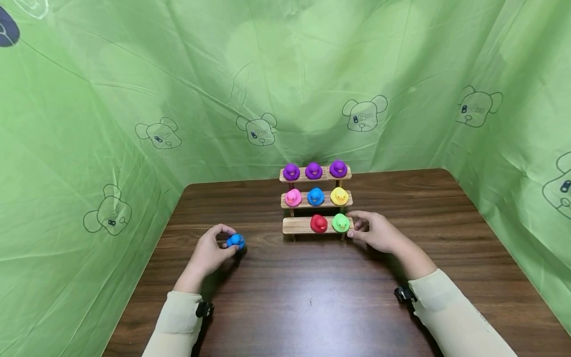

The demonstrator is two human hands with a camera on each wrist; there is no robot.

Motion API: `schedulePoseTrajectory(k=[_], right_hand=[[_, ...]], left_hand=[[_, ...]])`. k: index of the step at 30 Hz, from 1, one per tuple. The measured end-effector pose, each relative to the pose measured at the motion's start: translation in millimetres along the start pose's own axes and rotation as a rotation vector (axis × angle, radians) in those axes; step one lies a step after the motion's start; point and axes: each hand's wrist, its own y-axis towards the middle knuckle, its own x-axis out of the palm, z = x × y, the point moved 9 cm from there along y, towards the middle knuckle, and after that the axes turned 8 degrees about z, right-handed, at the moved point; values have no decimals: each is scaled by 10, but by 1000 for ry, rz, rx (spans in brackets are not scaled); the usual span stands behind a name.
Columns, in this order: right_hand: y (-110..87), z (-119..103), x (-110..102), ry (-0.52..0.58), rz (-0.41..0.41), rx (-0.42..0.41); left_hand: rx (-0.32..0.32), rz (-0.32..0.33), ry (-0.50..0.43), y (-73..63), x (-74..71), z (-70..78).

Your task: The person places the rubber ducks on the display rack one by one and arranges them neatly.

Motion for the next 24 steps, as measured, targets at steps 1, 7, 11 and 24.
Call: schedulePoseTrajectory(k=[1, 7, 11, 24], right_hand=[[0, -1, 0, 3, 0, 1], [6, 6, 1, 9, 4, 7], [10, 13, 2, 0, 7, 5], [9, 15, 2, -6, 8, -5]], left_hand=[[7, 1, -3, 10, 7, 23], [56, 7, -19, 50, 49, 162], [92, 16, -28, 73, 79, 236], [205, -1, -23, 163, 289, 500]])
